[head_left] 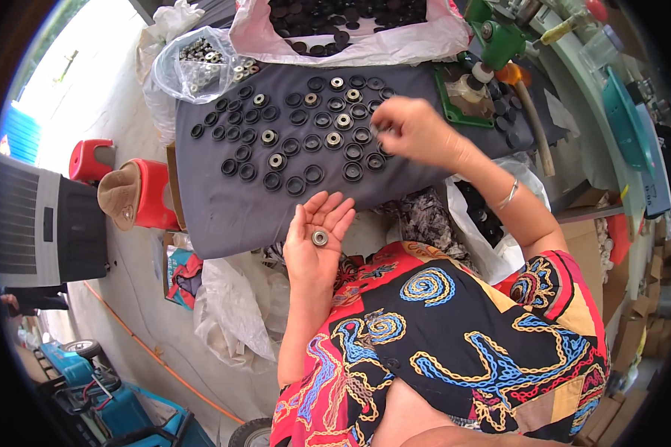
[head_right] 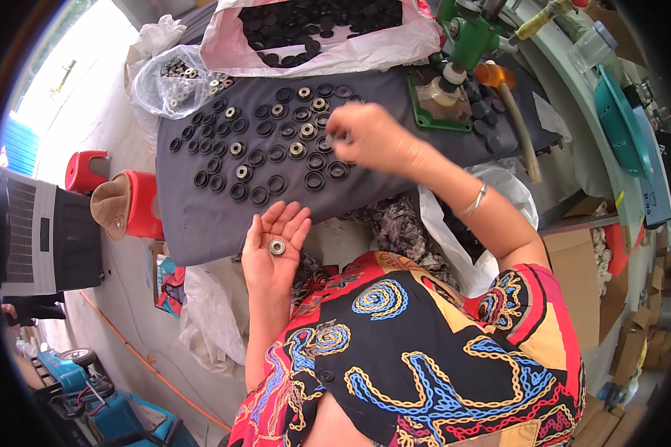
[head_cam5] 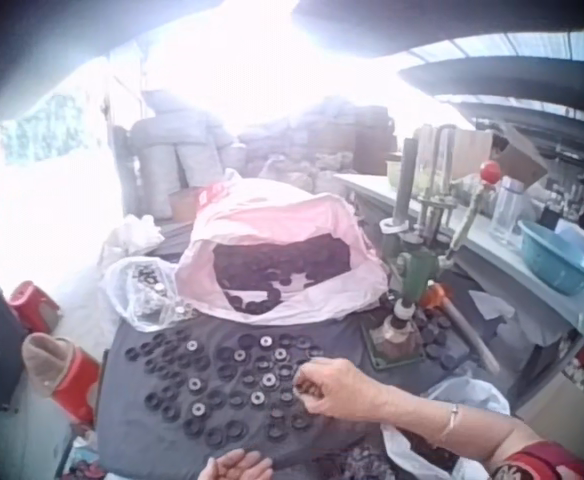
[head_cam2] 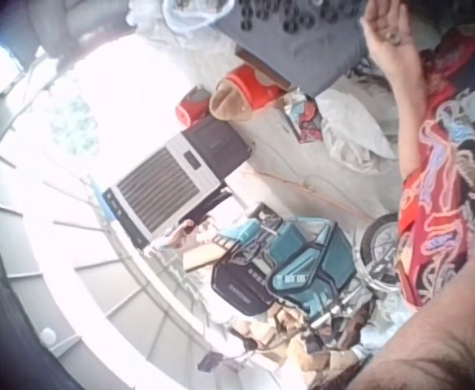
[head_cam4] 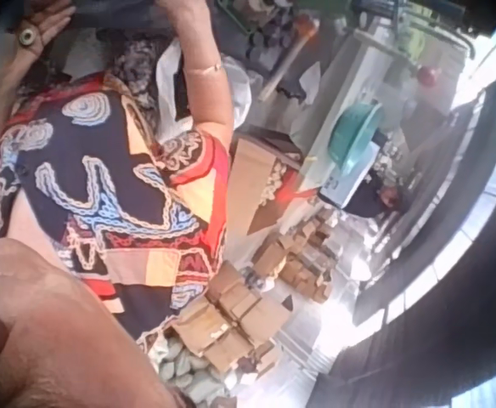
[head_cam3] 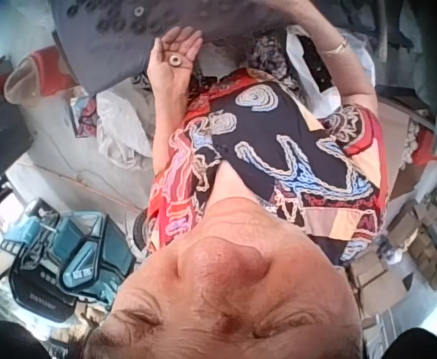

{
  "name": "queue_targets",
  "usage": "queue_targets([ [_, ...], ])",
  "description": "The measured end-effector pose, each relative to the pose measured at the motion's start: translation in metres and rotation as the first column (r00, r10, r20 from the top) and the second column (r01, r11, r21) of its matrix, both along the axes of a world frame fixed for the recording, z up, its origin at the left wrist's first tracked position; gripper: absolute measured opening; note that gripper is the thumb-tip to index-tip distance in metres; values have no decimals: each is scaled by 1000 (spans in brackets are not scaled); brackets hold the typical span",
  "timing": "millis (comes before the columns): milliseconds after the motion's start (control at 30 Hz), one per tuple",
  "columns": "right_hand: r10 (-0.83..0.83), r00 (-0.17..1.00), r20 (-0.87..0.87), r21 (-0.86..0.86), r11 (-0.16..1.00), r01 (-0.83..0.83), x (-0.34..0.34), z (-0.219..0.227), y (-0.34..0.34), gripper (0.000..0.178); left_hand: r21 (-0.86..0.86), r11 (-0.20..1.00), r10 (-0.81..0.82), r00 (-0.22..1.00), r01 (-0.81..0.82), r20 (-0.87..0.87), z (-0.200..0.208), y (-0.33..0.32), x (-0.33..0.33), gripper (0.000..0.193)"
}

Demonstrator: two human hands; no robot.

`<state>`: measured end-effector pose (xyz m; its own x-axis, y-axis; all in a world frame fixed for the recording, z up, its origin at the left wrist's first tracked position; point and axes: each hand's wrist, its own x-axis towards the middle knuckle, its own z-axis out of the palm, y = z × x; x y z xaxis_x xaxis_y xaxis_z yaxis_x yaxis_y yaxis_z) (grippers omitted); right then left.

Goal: The person arranges black rubber washers on a grey mat and inserts metal inserts into them. They then use a rubber mallet to tap the inserts into place and operate a green press machine to secure the components. The person works with a batch of parts, moving them between the mat and the machine.

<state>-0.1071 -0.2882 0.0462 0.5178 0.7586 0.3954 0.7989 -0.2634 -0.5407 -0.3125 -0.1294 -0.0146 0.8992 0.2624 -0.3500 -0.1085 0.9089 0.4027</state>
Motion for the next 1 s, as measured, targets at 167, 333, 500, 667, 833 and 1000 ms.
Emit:
queue_targets([
  [167,-22,998,52,-144,989,29,32,-10,-9,21,-23,1000,-15,999,16,48,-6,2,3,43],
  [333,-55,995,87,-323,943,81,30,-20,1,19,-29,999,-24,998,26,55,-7,6,2,43],
  [500,-13,990,138,-342,938,60,34,-26,6,18,-20,1000,-18,998,19,56,-9,13,0,42],
  [667,76,973,218,-389,921,16,32,-22,14,18,-42,999,22,1000,-22,-14,-4,9,-1,39],
  [833,-52,938,344,-436,875,209,-2,-5,7,23,-204,978,-17,994,39,108,-6,2,-4,45],
  [1000,204,951,232,-110,977,-182,-72,26,33,23,-166,986,46,983,-16,180,-18,-5,0,47],
])
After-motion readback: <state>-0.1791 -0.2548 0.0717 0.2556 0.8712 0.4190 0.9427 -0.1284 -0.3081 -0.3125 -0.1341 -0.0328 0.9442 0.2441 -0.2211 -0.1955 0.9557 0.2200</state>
